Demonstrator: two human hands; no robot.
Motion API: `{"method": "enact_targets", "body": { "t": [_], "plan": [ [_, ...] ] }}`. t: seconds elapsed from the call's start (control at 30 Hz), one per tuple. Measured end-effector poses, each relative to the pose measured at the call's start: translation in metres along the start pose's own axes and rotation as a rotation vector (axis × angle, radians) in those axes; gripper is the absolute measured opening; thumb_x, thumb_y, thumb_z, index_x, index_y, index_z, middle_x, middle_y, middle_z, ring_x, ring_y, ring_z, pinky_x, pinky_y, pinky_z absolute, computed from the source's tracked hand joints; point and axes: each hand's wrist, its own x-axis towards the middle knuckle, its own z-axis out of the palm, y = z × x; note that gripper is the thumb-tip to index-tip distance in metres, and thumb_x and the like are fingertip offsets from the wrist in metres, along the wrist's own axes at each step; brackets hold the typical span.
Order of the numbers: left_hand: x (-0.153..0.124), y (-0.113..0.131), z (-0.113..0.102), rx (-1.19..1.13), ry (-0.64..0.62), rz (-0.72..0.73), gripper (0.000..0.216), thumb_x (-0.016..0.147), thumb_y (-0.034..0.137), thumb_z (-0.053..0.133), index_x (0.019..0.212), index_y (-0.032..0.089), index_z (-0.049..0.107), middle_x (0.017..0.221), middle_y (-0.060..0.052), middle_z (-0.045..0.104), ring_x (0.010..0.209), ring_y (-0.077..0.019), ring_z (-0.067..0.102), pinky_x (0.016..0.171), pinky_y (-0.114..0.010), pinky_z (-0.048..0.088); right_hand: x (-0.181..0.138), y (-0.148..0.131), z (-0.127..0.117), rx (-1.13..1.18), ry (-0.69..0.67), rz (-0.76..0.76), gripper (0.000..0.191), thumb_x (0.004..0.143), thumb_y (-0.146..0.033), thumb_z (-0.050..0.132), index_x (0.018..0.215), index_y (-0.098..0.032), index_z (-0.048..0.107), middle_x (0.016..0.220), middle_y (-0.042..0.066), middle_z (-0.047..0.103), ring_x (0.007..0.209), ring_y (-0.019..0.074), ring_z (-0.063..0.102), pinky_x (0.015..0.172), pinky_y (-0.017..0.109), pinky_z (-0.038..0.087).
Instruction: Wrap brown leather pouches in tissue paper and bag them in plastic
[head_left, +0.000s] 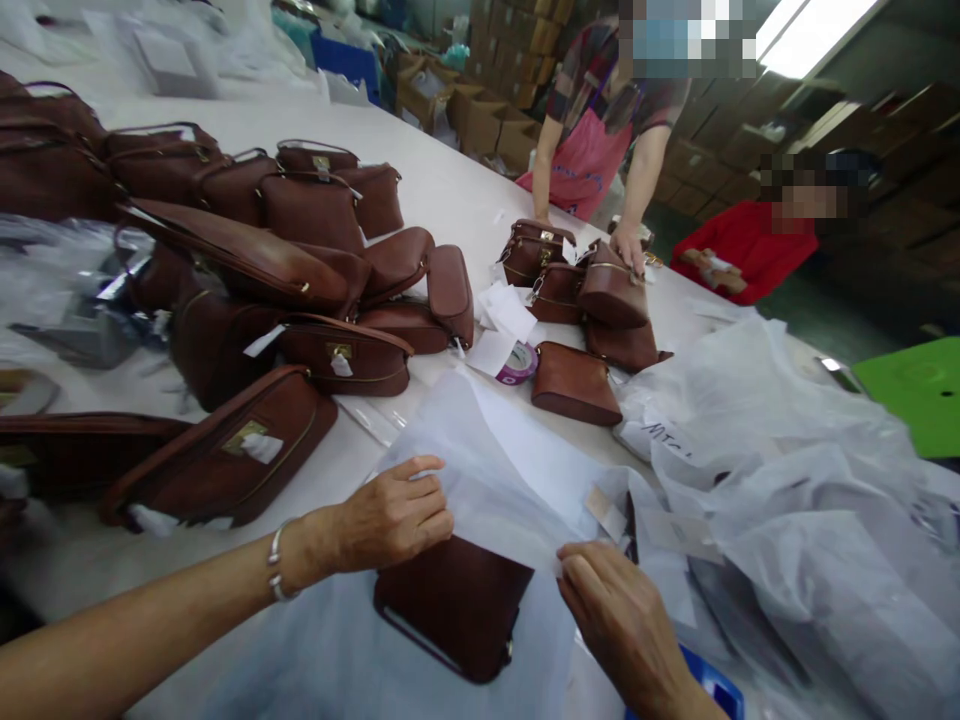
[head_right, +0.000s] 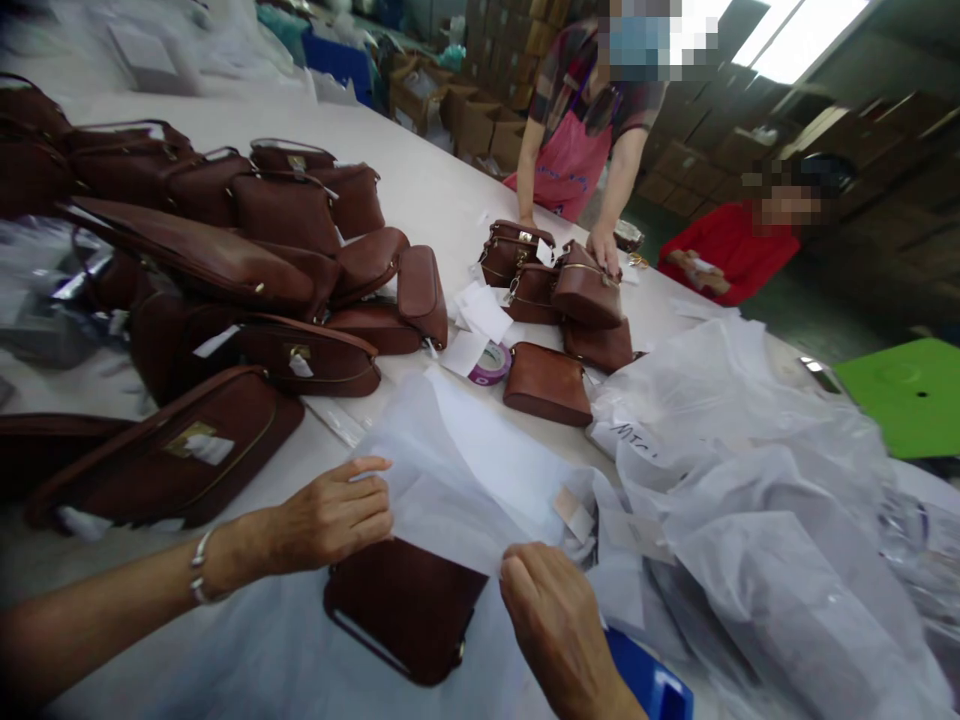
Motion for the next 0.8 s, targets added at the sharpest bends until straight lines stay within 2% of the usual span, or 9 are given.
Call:
{"method": "enact_targets", "body": {
  "t": [0.1, 0.2, 0.27, 0.5, 0.73, 0.8],
  "plan": [
    [-0.018, 0.006, 0.0, -0.029, -0.045, 0.027, 0.02, 0.096, 0.011, 0.051, 0.078, 0.019, 0.056, 0.065, 0.003, 0.052, 0.062, -0.014, 0.047, 0.098, -0.036, 0.045, -0.009, -0.017, 0.005, 0.052, -0.028, -0.027, 0.019, 0.097, -0.012, 0.044, 0.083, -0.022, 0.052, 0.071, -0.001, 0.058, 0.065, 0.0152, 0.052, 0.067, 0.029, 0.037],
    [-0.038, 0.012, 0.007, -0.069, -0.117, 0.045, 0.018, 0.096, 0.01, 0.05, 0.082, 0.018, 0.058, 0.067, 0.002, 0.053, 0.063, -0.0145, 0.048, 0.091, -0.034, 0.046, -0.02, -0.031, 0.02, 0.058, -0.039, -0.043, 0.021, 0.098, -0.012, 0.039, 0.103, -0.02, 0.057, 0.073, 0.0, 0.059, 0.067, 0.0167, 0.053, 0.067, 0.03, 0.038],
    [-0.05, 0.016, 0.013, -0.089, -0.166, 0.033, 0.018, 0.096, 0.008, 0.049, 0.083, 0.018, 0.058, 0.068, 0.001, 0.054, 0.064, -0.0151, 0.048, 0.086, -0.034, 0.046, -0.028, -0.036, 0.034, 0.07, -0.076, -0.025, 0.025, 0.097, -0.01, 0.037, 0.107, -0.021, 0.058, 0.075, 0.0, 0.06, 0.068, 0.0174, 0.054, 0.068, 0.031, 0.038],
    [-0.065, 0.015, 0.028, -0.198, -0.309, -0.02, 0.014, 0.093, 0.007, 0.054, 0.085, 0.018, 0.054, 0.073, 0.0, 0.056, 0.067, -0.0169, 0.05, 0.069, -0.032, 0.04, -0.043, -0.033, 0.069, 0.121, -0.254, 0.06, 0.021, 0.09, -0.005, 0.048, 0.088, -0.024, 0.055, 0.078, -0.001, 0.059, 0.072, 0.0179, 0.054, 0.067, 0.03, 0.037],
    [-0.057, 0.01, 0.019, -0.254, -0.408, -0.037, 0.019, 0.087, 0.008, 0.063, 0.079, 0.02, 0.05, 0.074, 0.001, 0.06, 0.069, -0.0163, 0.055, 0.069, -0.031, 0.039, -0.036, -0.03, 0.069, 0.234, -0.372, 0.093, 0.019, 0.089, -0.006, 0.051, 0.082, -0.023, 0.054, 0.081, -0.001, 0.058, 0.073, 0.0179, 0.053, 0.068, 0.03, 0.036],
    [-0.054, 0.009, 0.014, -0.275, -0.459, -0.064, 0.019, 0.085, 0.018, 0.071, 0.081, 0.02, 0.053, 0.073, 0.001, 0.063, 0.068, -0.0169, 0.058, 0.066, -0.031, 0.04, -0.035, -0.031, 0.068, 0.228, -0.388, 0.091, 0.019, 0.088, -0.007, 0.053, 0.081, -0.024, 0.054, 0.081, -0.001, 0.058, 0.073, 0.0181, 0.052, 0.068, 0.031, 0.035]
  ]
}}
